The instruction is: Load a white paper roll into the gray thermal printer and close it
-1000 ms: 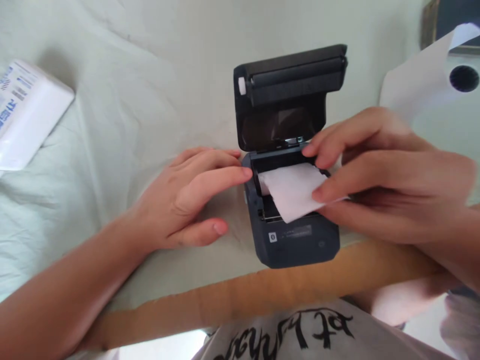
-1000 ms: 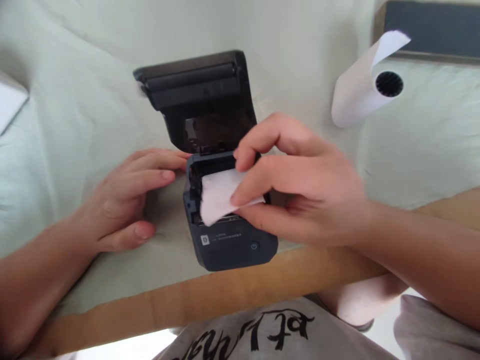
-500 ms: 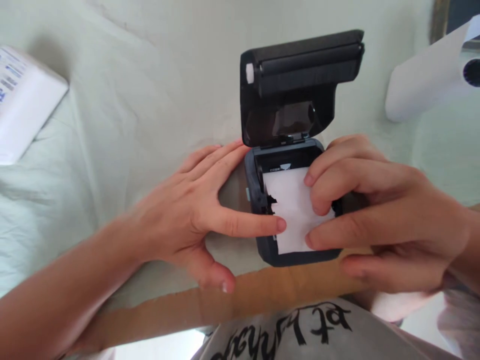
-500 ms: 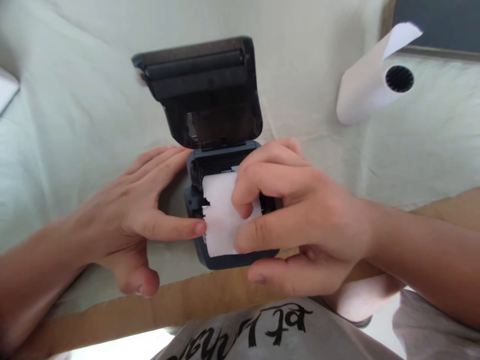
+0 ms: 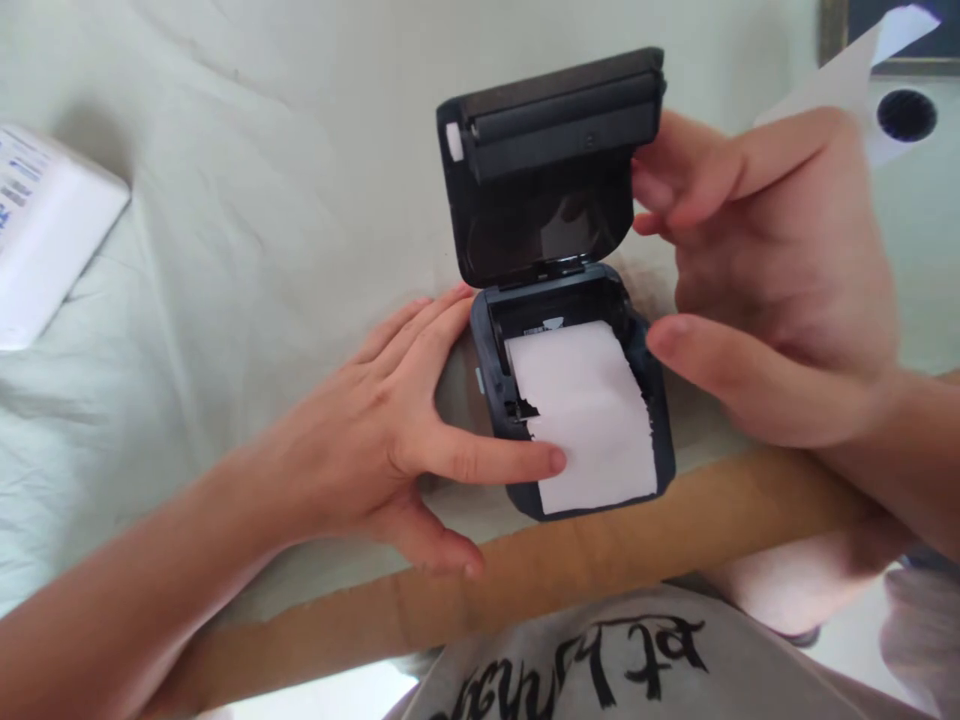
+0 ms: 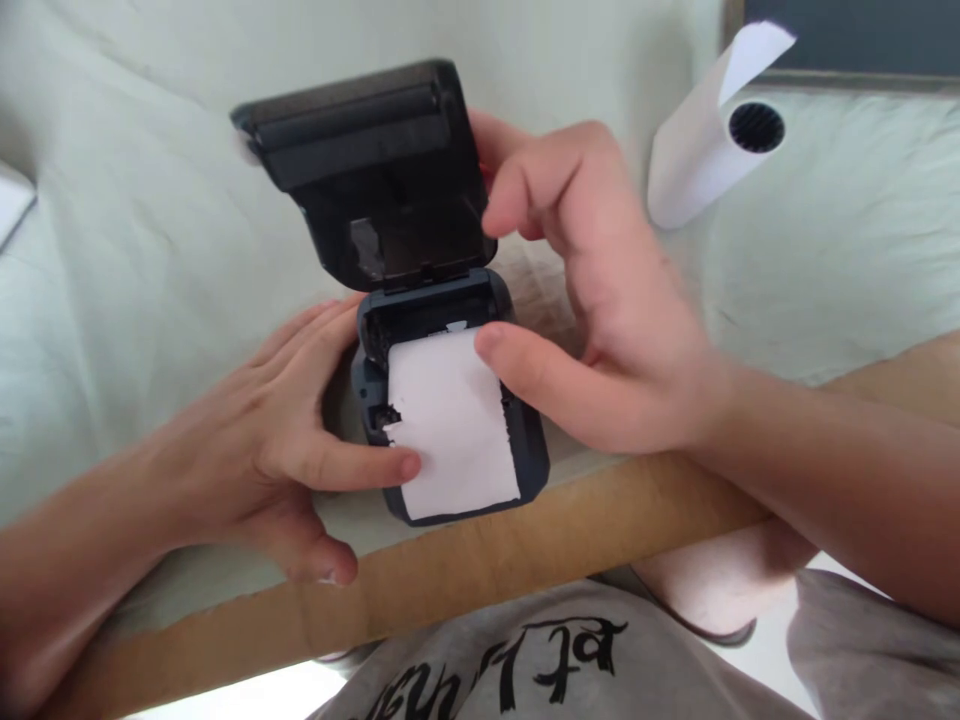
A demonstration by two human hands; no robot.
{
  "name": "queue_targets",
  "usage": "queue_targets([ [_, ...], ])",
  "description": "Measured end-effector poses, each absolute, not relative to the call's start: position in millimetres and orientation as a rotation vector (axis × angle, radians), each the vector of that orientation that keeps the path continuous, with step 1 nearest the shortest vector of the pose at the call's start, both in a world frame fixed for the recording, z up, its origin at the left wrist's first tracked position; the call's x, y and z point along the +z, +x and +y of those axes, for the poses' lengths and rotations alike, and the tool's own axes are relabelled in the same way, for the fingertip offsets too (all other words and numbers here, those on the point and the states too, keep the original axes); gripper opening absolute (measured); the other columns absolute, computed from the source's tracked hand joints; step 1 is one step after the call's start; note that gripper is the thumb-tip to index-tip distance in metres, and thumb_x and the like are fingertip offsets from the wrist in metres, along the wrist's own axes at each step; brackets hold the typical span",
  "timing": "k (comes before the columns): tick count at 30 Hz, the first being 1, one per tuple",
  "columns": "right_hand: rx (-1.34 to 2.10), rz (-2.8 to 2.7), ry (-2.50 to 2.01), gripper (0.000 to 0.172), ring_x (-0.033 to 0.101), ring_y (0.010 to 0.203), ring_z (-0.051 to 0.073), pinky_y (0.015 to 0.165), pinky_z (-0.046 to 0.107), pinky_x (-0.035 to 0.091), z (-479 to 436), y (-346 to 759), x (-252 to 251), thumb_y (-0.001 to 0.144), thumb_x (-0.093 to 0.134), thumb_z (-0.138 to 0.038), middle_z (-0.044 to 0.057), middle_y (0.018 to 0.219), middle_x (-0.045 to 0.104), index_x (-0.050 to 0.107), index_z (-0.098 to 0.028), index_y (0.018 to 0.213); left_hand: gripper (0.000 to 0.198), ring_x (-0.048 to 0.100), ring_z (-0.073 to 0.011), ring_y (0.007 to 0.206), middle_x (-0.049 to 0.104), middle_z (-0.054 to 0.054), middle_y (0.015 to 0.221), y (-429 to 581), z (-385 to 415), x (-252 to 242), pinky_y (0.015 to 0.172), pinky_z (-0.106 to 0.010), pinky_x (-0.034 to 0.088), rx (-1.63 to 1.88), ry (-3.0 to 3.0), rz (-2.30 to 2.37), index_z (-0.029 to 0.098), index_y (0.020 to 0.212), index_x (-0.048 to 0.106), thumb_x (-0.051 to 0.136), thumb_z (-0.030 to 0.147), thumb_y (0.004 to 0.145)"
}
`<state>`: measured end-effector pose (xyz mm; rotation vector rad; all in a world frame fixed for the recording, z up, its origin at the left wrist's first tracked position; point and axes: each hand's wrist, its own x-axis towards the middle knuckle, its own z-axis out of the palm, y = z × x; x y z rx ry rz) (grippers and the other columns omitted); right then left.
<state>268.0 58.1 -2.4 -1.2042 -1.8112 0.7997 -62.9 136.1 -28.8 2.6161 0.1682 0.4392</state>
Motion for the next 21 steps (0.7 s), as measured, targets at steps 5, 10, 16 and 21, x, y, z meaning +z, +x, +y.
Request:
queue_targets([
  [5,0.709,-1.509,-1.272,0.044,0.077,0.14,0.024,0.142,0.057,0.06,59,260,9,0.113,0.072,-0.068,0.004,0.132,0.07,0.054,-0.03,0.098,0.085,0.047,-0.0542,0.175,0.038,-0.008,0.196,-63,138,-27,0.144,-0.085,0.04,0.421,2.592,0.152,0.056,0.172,0.062,0.077,0.097,0.099],
  [10,0.695,-1.884,-1.159,0.026,0.081,0.13,0.02,0.122,0.05,0.073,58,264,6,0.118,0.073,-0.056,-0.002,0.138,0.079,0.067,-0.034,0.13,0.09,0.047,-0.057,0.176,0.033,-0.011,0.199,-65,136,-33,0.14,-0.088,0.041,0.454,2.594,0.176,0.058,0.175,0.055,0.077,0.099,0.098],
  [16,0.873,-1.978,-1.151,0.022,0.081,0.125,0.015,0.1,0.037,0.074,61,267,5,0.119,0.072,-0.045,-0.006,0.146,0.077,0.061,-0.037,0.136,0.091,0.057,-0.0512,0.169,0.052,-0.025,0.183,-64,136,-37,0.134,-0.078,0.054,0.612,2.618,0.225,0.038,0.193,0.034,0.038,0.088,0.117],
  [21,0.812,-2.072,-1.13,0.018,0.076,0.146,0.017,0.118,0.039,0.071,61,270,14,0.119,0.069,-0.033,-0.001,0.149,0.074,0.06,-0.035,0.134,0.084,0.055,-0.0505,0.172,0.051,-0.022,0.186,-62,140,-29,0.133,-0.077,0.056,0.51,2.566,0.224,0.045,0.19,0.037,0.043,0.086,0.117],
])
